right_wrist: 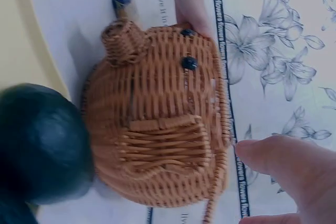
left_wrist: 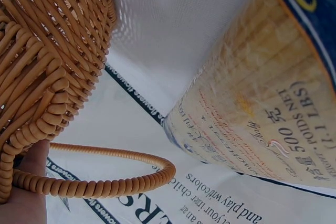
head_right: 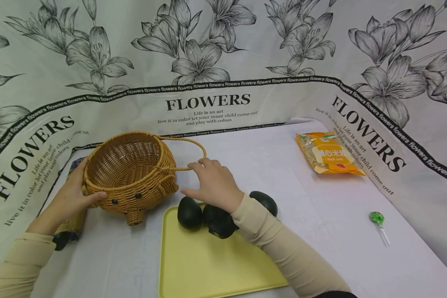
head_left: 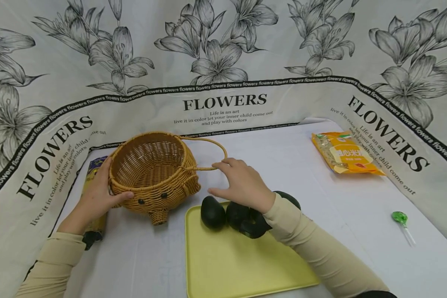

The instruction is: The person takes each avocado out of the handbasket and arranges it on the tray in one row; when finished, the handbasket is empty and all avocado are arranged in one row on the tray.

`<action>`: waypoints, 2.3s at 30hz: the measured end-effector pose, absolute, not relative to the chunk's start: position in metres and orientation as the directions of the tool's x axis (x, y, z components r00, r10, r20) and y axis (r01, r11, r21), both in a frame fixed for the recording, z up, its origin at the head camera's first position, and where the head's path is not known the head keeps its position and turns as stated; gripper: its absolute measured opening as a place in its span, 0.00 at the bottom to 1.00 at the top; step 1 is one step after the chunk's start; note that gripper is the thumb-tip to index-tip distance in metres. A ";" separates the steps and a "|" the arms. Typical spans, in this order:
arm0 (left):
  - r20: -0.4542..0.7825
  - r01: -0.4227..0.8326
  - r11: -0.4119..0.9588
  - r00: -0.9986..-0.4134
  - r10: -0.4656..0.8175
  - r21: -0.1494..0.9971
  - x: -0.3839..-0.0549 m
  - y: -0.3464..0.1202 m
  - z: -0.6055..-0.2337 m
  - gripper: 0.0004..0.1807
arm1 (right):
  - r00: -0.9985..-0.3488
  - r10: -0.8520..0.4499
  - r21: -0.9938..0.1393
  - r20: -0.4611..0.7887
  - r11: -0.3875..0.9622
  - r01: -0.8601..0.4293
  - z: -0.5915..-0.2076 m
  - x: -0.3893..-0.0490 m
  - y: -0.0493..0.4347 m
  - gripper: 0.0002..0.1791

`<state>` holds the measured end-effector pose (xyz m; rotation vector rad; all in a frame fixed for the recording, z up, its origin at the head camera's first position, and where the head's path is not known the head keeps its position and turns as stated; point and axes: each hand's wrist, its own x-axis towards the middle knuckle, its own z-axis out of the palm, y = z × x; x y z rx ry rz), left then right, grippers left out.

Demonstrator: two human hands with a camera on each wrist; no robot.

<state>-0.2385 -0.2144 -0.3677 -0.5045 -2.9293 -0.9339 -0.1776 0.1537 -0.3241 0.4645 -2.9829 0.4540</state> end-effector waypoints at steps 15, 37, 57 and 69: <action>0.117 0.313 0.774 -0.947 0.300 0.550 -0.237 -0.215 -0.366 0.65 | -0.933 -0.308 -0.265 0.185 0.899 -0.349 -0.286 -0.193 0.140 0.37; 0.137 0.328 0.772 -0.943 0.304 0.544 -0.239 -0.216 -0.370 0.65 | -0.879 -0.423 -0.217 0.221 0.857 -0.467 -0.243 -0.210 0.093 0.37; 0.118 0.318 0.780 -0.946 0.303 0.539 -0.241 -0.216 -0.370 0.65 | -0.873 -0.483 -0.215 0.068 0.847 -0.486 -0.237 -0.244 0.042 0.36; 0.109 0.303 0.790 -0.950 0.291 0.533 -0.242 -0.218 -0.370 0.65 | -0.879 -0.477 -0.213 0.014 0.857 -0.469 -0.240 -0.265 0.027 0.35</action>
